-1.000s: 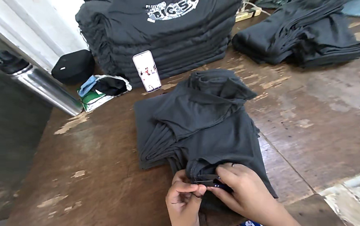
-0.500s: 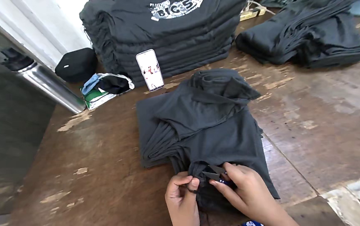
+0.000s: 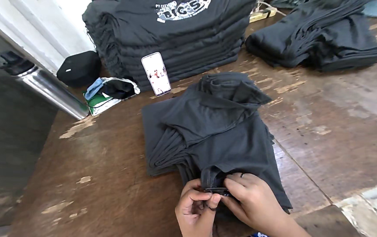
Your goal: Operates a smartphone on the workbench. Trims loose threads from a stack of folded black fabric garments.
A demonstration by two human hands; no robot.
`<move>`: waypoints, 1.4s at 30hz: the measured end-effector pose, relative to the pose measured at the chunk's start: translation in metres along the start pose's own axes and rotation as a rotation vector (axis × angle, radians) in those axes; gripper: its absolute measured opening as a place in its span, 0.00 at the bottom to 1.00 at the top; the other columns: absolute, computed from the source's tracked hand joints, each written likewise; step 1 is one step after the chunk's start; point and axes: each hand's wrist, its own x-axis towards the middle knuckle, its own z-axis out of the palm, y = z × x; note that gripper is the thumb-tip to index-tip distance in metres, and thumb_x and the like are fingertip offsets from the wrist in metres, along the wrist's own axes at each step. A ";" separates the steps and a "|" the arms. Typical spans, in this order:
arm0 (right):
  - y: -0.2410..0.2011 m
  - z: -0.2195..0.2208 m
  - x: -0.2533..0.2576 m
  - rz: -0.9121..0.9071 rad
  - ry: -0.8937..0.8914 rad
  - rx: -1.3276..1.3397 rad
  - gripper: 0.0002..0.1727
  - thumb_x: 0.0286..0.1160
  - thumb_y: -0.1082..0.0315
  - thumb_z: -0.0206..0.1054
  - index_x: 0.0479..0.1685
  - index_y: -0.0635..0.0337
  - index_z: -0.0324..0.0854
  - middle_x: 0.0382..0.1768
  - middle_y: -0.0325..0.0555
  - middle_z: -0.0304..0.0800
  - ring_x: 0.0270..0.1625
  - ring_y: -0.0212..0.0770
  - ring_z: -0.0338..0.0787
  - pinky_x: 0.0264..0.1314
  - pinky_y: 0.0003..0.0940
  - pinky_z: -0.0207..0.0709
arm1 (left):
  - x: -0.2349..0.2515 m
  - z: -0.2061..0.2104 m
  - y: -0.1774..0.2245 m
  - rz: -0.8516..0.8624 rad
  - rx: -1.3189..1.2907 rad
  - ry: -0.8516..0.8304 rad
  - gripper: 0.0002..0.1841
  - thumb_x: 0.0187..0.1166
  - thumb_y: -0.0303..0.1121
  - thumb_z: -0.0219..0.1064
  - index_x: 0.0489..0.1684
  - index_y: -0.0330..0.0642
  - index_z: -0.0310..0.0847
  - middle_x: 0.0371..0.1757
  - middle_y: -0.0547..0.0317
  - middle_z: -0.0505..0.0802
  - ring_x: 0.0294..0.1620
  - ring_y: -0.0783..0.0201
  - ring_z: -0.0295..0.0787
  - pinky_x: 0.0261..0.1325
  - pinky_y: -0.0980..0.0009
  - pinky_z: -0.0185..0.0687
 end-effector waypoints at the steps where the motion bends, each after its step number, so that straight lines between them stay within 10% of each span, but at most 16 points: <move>1: 0.000 0.000 0.000 -0.002 0.000 -0.009 0.23 0.89 0.48 0.50 0.25 0.49 0.73 0.16 0.36 0.74 0.22 0.37 0.78 0.24 0.32 0.69 | 0.000 0.000 0.000 -0.001 -0.004 -0.005 0.05 0.74 0.32 0.77 0.42 0.48 0.94 0.55 0.66 0.92 0.55 0.78 0.89 0.55 0.83 0.86; 8: 0.010 -0.013 -0.008 0.250 0.057 0.333 0.26 0.90 0.42 0.51 0.34 0.56 0.72 0.20 0.36 0.70 0.24 0.25 0.72 0.27 0.20 0.67 | 0.004 -0.007 0.000 -0.074 -0.198 -0.001 0.05 0.76 0.38 0.75 0.43 0.56 0.94 0.61 0.66 0.93 0.61 0.73 0.89 0.62 0.77 0.85; 16: -0.003 -0.004 0.001 0.148 0.151 0.485 0.14 0.75 0.63 0.73 0.45 0.56 0.71 0.52 0.43 0.91 0.52 0.29 0.89 0.56 0.21 0.82 | 0.003 -0.008 0.000 -0.090 -0.242 -0.029 0.05 0.75 0.36 0.76 0.43 0.57 0.94 0.67 0.66 0.89 0.58 0.74 0.89 0.57 0.78 0.87; 28: -0.016 -0.009 0.006 -0.004 0.200 0.400 0.06 0.77 0.69 0.64 0.37 0.52 0.71 0.41 0.40 0.88 0.43 0.31 0.86 0.47 0.23 0.78 | 0.000 0.005 -0.005 0.103 0.168 -0.094 0.24 0.71 0.22 0.75 0.64 0.59 0.87 0.58 0.74 0.89 0.59 0.79 0.86 0.64 0.80 0.84; 35: -0.004 -0.024 0.021 -0.104 0.001 0.361 0.05 0.80 0.64 0.64 0.38 0.54 0.74 0.43 0.44 0.85 0.45 0.35 0.85 0.48 0.24 0.80 | 0.001 0.007 -0.006 0.020 0.264 0.028 0.08 0.65 0.23 0.77 0.38 0.46 0.94 0.47 0.67 0.92 0.50 0.78 0.88 0.55 0.82 0.86; 42: 0.068 -0.012 0.173 -0.225 -0.222 -0.068 0.11 0.72 0.63 0.65 0.29 0.63 0.84 0.34 0.55 0.87 0.30 0.55 0.89 0.25 0.53 0.79 | 0.003 0.008 -0.002 -0.057 0.242 0.048 0.04 0.68 0.24 0.77 0.37 0.42 0.93 0.45 0.65 0.94 0.49 0.78 0.91 0.54 0.81 0.89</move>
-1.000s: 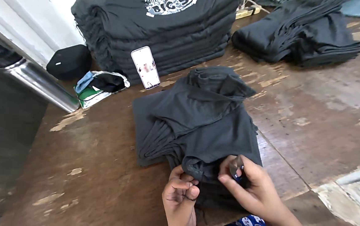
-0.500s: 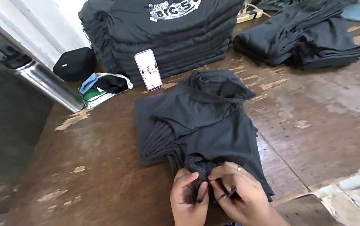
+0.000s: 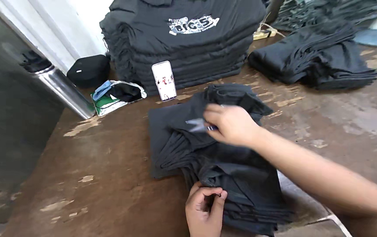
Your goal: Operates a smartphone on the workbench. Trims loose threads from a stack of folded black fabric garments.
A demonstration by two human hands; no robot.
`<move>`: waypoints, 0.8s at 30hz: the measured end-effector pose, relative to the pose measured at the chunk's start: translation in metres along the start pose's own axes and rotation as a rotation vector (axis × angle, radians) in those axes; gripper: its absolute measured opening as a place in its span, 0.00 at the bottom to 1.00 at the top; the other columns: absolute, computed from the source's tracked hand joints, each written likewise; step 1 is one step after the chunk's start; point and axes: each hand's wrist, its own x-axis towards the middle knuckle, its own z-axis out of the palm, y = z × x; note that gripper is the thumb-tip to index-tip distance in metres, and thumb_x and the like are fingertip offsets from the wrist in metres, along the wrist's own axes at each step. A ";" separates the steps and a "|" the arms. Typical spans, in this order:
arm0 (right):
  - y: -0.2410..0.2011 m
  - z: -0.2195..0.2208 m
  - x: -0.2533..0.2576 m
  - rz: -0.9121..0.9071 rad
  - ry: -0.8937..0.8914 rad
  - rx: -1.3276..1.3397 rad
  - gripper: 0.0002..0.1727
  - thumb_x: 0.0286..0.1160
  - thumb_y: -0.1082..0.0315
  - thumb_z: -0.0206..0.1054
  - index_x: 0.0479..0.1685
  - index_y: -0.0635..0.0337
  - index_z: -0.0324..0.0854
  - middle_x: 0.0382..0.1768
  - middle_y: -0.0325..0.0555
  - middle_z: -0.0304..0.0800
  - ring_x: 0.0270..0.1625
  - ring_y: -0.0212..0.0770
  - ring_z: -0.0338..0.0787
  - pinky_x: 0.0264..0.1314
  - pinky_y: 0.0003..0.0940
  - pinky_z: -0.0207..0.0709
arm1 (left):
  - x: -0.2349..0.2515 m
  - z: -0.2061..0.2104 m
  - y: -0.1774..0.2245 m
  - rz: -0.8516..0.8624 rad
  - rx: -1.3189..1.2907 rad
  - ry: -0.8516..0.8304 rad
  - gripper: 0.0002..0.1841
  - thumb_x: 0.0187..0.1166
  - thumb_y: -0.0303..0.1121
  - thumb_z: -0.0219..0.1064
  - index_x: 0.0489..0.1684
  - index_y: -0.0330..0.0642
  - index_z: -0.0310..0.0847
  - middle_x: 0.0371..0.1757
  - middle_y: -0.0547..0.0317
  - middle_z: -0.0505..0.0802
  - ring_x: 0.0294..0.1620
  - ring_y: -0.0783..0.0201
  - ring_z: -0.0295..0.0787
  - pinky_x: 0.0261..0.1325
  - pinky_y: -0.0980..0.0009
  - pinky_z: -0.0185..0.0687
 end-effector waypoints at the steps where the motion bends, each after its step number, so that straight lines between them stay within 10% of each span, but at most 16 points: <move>1: 0.015 0.007 0.026 0.058 -0.100 -0.030 0.10 0.75 0.66 0.66 0.38 0.65 0.86 0.42 0.61 0.88 0.37 0.63 0.91 0.31 0.61 0.81 | -0.001 0.000 -0.001 0.005 0.002 0.002 0.04 0.68 0.23 0.77 0.37 0.41 0.93 0.45 0.64 0.94 0.49 0.78 0.91 0.54 0.81 0.89; 4: 0.056 0.041 0.094 0.267 -0.350 -0.175 0.19 0.83 0.63 0.65 0.69 0.55 0.83 0.70 0.66 0.77 0.59 0.70 0.87 0.50 0.67 0.81 | -0.001 0.000 -0.002 0.009 0.044 0.006 0.06 0.66 0.24 0.79 0.37 0.40 0.92 0.45 0.63 0.94 0.48 0.78 0.90 0.53 0.81 0.89; 8: 0.094 0.093 0.142 0.383 -0.412 -0.218 0.38 0.81 0.57 0.67 0.93 0.40 0.59 0.85 0.69 0.59 0.68 0.72 0.81 0.54 0.66 0.81 | -0.002 0.001 0.000 0.002 0.107 0.024 0.10 0.57 0.19 0.82 0.36 0.34 0.93 0.45 0.58 0.92 0.44 0.79 0.91 0.49 0.82 0.91; 20: 0.110 0.131 0.168 0.422 -0.468 -0.204 0.44 0.81 0.55 0.67 0.96 0.27 0.49 0.87 0.67 0.55 0.69 0.71 0.81 0.55 0.66 0.81 | -0.003 0.000 0.002 0.000 0.116 -0.043 0.05 0.68 0.18 0.74 0.38 0.31 0.91 0.42 0.56 0.93 0.47 0.77 0.90 0.54 0.81 0.88; 24: 0.094 0.115 0.153 0.395 -0.288 -0.102 0.35 0.81 0.59 0.67 0.90 0.45 0.65 0.79 0.68 0.67 0.64 0.70 0.84 0.56 0.65 0.81 | -0.005 0.001 0.001 0.049 0.173 -0.047 0.06 0.67 0.18 0.74 0.39 0.30 0.90 0.44 0.53 0.93 0.49 0.76 0.91 0.55 0.80 0.89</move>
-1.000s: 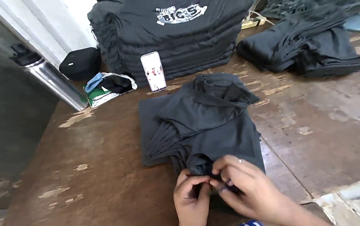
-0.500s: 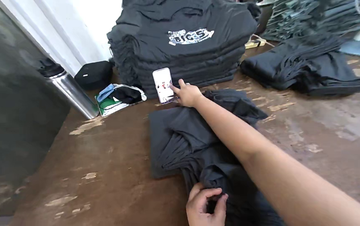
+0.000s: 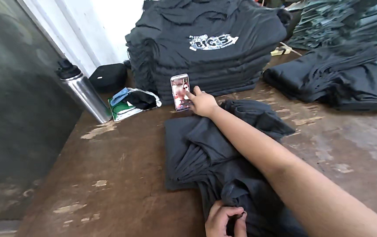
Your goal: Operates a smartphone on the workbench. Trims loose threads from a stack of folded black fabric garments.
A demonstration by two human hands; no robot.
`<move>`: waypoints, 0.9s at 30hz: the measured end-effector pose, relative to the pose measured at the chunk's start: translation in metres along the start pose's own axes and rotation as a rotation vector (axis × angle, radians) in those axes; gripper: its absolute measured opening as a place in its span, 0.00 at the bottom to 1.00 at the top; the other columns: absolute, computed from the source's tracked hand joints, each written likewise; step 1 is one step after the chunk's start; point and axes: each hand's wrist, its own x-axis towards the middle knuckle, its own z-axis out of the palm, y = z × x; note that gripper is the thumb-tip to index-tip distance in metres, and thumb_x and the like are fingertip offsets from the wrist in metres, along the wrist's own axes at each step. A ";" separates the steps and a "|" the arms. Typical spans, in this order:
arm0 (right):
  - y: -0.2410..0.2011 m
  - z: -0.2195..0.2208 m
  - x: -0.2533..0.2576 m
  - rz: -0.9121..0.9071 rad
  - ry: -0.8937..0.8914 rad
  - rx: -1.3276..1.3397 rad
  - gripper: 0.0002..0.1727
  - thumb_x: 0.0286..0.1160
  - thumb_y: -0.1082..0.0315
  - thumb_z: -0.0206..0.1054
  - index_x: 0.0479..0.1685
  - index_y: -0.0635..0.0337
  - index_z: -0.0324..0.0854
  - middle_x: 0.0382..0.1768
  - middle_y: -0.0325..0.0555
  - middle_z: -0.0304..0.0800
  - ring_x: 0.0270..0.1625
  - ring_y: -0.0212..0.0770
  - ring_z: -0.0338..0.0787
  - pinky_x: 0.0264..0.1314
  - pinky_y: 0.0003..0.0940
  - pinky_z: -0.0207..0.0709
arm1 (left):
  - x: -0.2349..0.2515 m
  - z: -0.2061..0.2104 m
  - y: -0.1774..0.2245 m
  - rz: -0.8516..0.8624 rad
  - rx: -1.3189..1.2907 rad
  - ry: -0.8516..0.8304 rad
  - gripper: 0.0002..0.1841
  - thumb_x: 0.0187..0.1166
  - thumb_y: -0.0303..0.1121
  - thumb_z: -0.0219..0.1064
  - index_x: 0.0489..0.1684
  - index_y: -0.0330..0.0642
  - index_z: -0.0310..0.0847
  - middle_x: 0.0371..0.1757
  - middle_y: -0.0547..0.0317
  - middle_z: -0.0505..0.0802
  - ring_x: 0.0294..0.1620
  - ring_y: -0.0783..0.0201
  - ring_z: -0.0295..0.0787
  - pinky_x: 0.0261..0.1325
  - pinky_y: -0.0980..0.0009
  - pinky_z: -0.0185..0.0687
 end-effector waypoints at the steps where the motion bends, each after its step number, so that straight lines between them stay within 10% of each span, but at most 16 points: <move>1: -0.005 -0.005 -0.011 -0.013 0.039 0.052 0.30 0.79 0.60 0.68 0.82 0.53 0.73 0.76 0.67 0.70 0.63 0.68 0.85 0.56 0.64 0.81 | 0.000 0.000 0.000 0.005 0.007 -0.004 0.06 0.66 0.19 0.75 0.39 0.30 0.90 0.44 0.53 0.93 0.49 0.76 0.91 0.55 0.80 0.89; 5: -0.027 -0.030 -0.092 -0.188 0.101 0.308 0.15 0.73 0.66 0.73 0.53 0.68 0.87 0.60 0.63 0.82 0.51 0.59 0.90 0.51 0.58 0.86 | 0.000 0.001 0.001 -0.024 -0.007 0.024 0.10 0.60 0.20 0.82 0.38 0.32 0.93 0.44 0.55 0.93 0.43 0.77 0.92 0.50 0.80 0.91; 8: -0.033 -0.047 -0.183 -0.377 0.119 0.457 0.11 0.70 0.63 0.73 0.30 0.61 0.83 0.39 0.48 0.82 0.35 0.38 0.83 0.35 0.34 0.81 | 0.000 -0.001 0.001 -0.044 -0.050 0.032 0.07 0.62 0.21 0.80 0.36 0.36 0.94 0.42 0.59 0.94 0.44 0.78 0.91 0.50 0.82 0.90; 15: -0.030 -0.041 -0.340 -0.342 0.224 0.679 0.23 0.90 0.44 0.53 0.39 0.57 0.70 0.43 0.45 0.76 0.46 0.28 0.80 0.47 0.18 0.75 | 0.002 -0.004 0.003 -0.120 -0.192 0.028 0.05 0.71 0.22 0.74 0.41 0.37 0.90 0.43 0.63 0.94 0.44 0.78 0.92 0.50 0.80 0.90; 27: -0.039 0.005 -0.395 -0.020 0.310 0.546 0.26 0.82 0.43 0.63 0.25 0.54 0.73 0.20 0.36 0.72 0.22 0.26 0.71 0.22 0.20 0.63 | 0.002 -0.011 -0.001 -0.124 -0.362 -0.034 0.04 0.81 0.35 0.70 0.45 0.50 0.90 0.43 0.73 0.94 0.44 0.80 0.90 0.53 0.79 0.87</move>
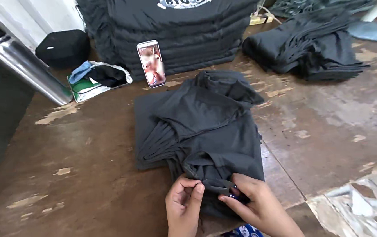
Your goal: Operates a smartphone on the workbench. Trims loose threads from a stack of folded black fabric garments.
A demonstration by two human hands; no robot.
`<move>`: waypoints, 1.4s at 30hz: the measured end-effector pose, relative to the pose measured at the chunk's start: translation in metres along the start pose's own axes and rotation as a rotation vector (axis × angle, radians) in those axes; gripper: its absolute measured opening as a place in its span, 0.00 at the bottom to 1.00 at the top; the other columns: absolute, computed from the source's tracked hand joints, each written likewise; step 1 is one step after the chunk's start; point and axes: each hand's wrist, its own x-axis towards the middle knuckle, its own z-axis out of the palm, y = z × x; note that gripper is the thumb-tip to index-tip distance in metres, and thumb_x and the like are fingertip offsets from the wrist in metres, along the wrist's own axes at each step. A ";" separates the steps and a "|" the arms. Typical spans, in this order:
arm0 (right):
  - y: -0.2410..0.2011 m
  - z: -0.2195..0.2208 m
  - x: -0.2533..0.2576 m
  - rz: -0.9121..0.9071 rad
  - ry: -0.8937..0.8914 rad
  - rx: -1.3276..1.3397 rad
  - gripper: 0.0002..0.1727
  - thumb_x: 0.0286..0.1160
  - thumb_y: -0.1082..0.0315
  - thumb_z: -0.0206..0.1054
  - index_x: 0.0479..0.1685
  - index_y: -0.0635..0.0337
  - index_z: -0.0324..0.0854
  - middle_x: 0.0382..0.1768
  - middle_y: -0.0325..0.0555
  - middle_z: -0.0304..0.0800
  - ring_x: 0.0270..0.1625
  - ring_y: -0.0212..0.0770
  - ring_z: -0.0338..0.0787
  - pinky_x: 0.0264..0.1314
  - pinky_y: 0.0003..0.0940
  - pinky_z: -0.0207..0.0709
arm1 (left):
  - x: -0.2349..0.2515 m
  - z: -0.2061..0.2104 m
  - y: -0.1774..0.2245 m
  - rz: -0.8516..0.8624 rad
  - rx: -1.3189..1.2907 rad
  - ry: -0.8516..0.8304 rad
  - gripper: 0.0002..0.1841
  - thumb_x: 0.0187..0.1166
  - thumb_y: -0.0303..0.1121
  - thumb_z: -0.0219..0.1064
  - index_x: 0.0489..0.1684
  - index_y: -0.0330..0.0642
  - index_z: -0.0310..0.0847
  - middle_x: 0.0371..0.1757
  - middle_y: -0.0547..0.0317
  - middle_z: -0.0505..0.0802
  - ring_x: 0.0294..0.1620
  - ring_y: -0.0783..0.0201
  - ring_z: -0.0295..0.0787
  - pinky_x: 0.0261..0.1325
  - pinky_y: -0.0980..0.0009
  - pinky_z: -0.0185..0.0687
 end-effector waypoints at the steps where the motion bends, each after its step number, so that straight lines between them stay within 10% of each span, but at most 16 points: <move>1: -0.002 0.001 0.000 -0.008 0.001 -0.031 0.26 0.83 0.42 0.61 0.25 0.54 0.73 0.20 0.37 0.72 0.21 0.28 0.71 0.21 0.22 0.63 | 0.000 0.000 0.000 -0.002 -0.024 -0.005 0.04 0.81 0.35 0.70 0.45 0.50 0.90 0.43 0.73 0.94 0.44 0.80 0.90 0.54 0.80 0.87; 17: -0.014 0.012 0.020 -0.060 0.020 -0.159 0.28 0.89 0.42 0.50 0.25 0.53 0.75 0.17 0.38 0.75 0.17 0.33 0.75 0.15 0.28 0.66 | 0.004 -0.004 -0.004 0.058 -0.079 -0.036 0.04 0.78 0.33 0.73 0.44 0.53 0.89 0.50 0.70 0.91 0.52 0.80 0.87 0.56 0.82 0.84; 23: -0.006 0.000 0.056 -0.050 0.165 -0.212 0.27 0.82 0.42 0.63 0.34 0.62 0.79 0.35 0.50 0.81 0.29 0.38 0.79 0.27 0.30 0.73 | 0.018 0.010 0.011 -0.062 -0.120 0.161 0.05 0.78 0.27 0.71 0.42 0.48 0.81 0.43 0.65 0.93 0.40 0.76 0.91 0.46 0.79 0.89; 26: 0.004 0.001 0.063 -0.099 0.195 -0.148 0.12 0.67 0.64 0.69 0.37 0.65 0.79 0.46 0.57 0.83 0.34 0.36 0.82 0.31 0.24 0.76 | 0.016 0.009 0.017 -0.016 -0.060 0.114 0.07 0.78 0.25 0.71 0.42 0.48 0.80 0.45 0.66 0.93 0.38 0.78 0.90 0.41 0.82 0.88; 30: 0.004 -0.019 0.039 -0.219 0.309 0.356 0.08 0.69 0.72 0.64 0.41 0.51 0.71 0.56 0.36 0.89 0.55 0.26 0.90 0.57 0.20 0.84 | 0.011 -0.014 0.023 0.261 0.318 0.017 0.08 0.73 0.25 0.75 0.41 0.53 0.87 0.46 0.73 0.93 0.51 0.80 0.90 0.54 0.83 0.87; 35: 0.007 -0.022 0.013 -0.063 0.041 0.010 0.09 0.73 0.63 0.56 0.35 0.57 0.79 0.28 0.40 0.83 0.30 0.30 0.81 0.33 0.25 0.76 | 0.008 -0.037 0.028 0.251 0.520 -0.198 0.04 0.71 0.25 0.76 0.35 0.45 0.88 0.44 0.68 0.95 0.52 0.76 0.92 0.58 0.79 0.89; 39: 0.003 -0.008 0.008 -0.081 -0.090 -0.155 0.30 0.87 0.36 0.50 0.35 0.56 0.76 0.31 0.44 0.78 0.34 0.42 0.81 0.35 0.37 0.76 | 0.003 -0.032 0.027 0.065 0.327 -0.165 0.06 0.76 0.27 0.74 0.41 0.52 0.87 0.46 0.70 0.95 0.51 0.76 0.93 0.56 0.79 0.89; 42: 0.003 -0.006 0.009 -0.125 -0.102 -0.215 0.33 0.88 0.34 0.43 0.33 0.54 0.74 0.31 0.44 0.78 0.35 0.44 0.81 0.36 0.38 0.75 | 0.002 -0.026 0.024 0.068 0.275 -0.066 0.07 0.77 0.27 0.72 0.42 0.55 0.87 0.45 0.73 0.94 0.50 0.78 0.91 0.55 0.82 0.88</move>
